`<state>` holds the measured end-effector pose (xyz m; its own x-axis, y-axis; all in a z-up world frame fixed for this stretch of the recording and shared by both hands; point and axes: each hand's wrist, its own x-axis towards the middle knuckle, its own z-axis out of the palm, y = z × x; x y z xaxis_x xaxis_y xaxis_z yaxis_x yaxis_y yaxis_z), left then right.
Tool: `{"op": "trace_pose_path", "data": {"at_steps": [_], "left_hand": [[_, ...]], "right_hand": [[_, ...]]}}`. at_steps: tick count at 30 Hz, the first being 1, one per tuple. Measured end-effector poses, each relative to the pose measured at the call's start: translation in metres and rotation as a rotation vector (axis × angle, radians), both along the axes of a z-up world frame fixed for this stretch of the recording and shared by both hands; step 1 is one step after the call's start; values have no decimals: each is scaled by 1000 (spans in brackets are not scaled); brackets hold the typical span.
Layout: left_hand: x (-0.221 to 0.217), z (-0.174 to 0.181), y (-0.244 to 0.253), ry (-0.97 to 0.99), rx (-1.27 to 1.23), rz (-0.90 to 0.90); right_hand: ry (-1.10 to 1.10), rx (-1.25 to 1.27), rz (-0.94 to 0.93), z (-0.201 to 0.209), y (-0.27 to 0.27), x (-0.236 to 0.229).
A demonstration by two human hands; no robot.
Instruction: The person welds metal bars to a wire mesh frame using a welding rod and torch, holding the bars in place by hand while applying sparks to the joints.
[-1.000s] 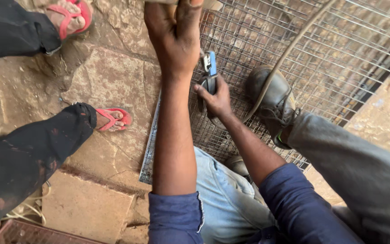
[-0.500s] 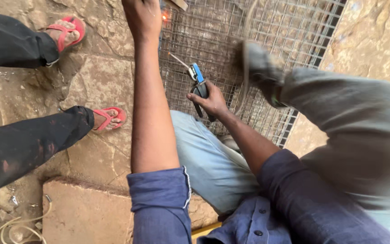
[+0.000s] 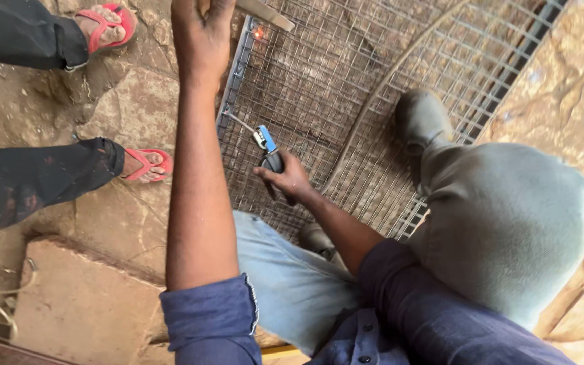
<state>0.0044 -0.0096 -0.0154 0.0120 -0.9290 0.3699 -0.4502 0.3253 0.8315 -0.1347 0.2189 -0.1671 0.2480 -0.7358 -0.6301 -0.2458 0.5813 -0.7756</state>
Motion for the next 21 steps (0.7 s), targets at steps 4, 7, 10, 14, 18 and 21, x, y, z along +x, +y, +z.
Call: {"op": "trace_pose_path", "data": {"at_steps": [4, 7, 10, 14, 18, 21], "left_hand": [[1, 21, -3, -59, 344, 57], [-1, 22, -6, 113, 236, -57], [-7, 18, -5, 186, 190, 7], [-18, 16, -10, 275, 212, 38], [-24, 25, -13, 254, 334, 118], [-25, 35, -13, 209, 431, 184]], "right_hand": [[-126, 39, -23, -8, -8, 6], [-273, 126, -99, -9, -20, 12], [-401, 198, -133, -7, -28, 16], [-515, 294, -71, -9, -44, 16], [-512, 305, -27, -7, -53, 9], [-576, 434, -98, 0, -57, 3]]}}
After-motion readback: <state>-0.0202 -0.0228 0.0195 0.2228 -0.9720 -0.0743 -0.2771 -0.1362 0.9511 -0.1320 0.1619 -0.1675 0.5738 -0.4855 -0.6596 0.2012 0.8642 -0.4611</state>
